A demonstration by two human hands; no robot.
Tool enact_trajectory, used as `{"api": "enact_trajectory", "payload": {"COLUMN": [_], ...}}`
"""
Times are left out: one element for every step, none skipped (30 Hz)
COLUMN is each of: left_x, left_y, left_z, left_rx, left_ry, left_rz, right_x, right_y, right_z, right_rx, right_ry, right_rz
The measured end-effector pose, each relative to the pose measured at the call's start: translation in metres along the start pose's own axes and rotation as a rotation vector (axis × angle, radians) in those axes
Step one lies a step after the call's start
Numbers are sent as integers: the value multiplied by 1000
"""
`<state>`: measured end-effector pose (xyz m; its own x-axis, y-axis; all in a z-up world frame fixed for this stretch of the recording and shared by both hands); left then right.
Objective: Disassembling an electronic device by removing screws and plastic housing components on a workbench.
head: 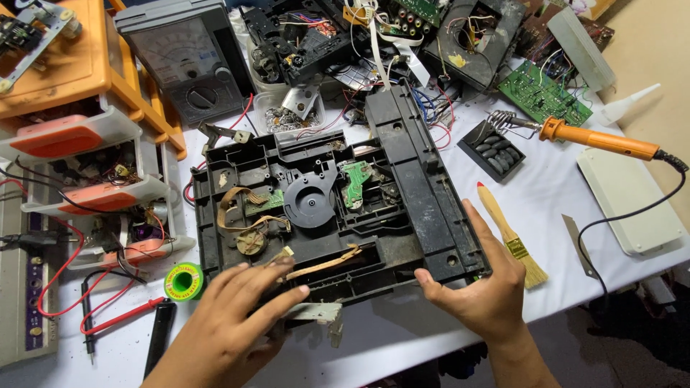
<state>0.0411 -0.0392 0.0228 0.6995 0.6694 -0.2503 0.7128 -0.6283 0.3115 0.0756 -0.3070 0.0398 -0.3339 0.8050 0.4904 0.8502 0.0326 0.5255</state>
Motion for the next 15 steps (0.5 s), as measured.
{"api": "enact_trajectory", "payload": {"left_x": [0, 1, 1, -2, -4, -6, -11, -15, -18, -18, -10, -2, -1, 5, 8], "left_y": [3, 5, 7, 13, 19, 26, 38, 50, 61, 74, 87, 98, 114, 127, 139], "left_z": [-8, -14, -21, -32, -45, -60, -64, -72, -78, -73, -61, -47, -45, -32, -19], "left_rx": [2, 18, 34, 33, -20, -73, -74, -118, -162, -163, -61, 42, 38, 162, 288], "left_ry": [-2, 74, 149, 151, 128, 106, 109, 23, -62, -59, -234, -412, -409, -552, -695], "left_rz": [1, 0, 0, -3, -17, -34, -37, -77, -117, -123, -276, -423, -426, -558, -687], "right_x": [2, 3, 4, 5, 6, 7, 8, 10, 11, 13, 15, 18, 20, 23, 26], "right_y": [1, 2, 3, 2, 1, 1, 1, 1, 1, 1, 2, 3, 5, 7, 8], "right_z": [-1, -2, -3, -3, -3, -3, -4, -4, -4, -4, -5, -7, -7, -8, -10], "right_rx": [0, 1, 3, 3, 3, 3, 4, 10, 16, 19, 6, -10, -9, -22, -35], "right_ry": [-1, 1, 3, 5, 12, 21, 25, 27, 30, 34, 16, -3, 0, -6, -11], "right_rz": [3, 23, 44, 42, 39, 35, 32, 23, 14, 10, -1, -12, -16, -46, -77]}}
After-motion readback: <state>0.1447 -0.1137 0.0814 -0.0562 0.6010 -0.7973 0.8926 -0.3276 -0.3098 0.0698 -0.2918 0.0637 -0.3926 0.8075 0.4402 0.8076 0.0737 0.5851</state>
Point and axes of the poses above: each hand's wrist, its own y-axis towards the middle knuckle, its own z-axis out of the palm, x = y × z, the point moved 6 cm from there along y, towards the middle knuckle, and after that the axes turned 2 degrees about -z, right-handed, at the moved point
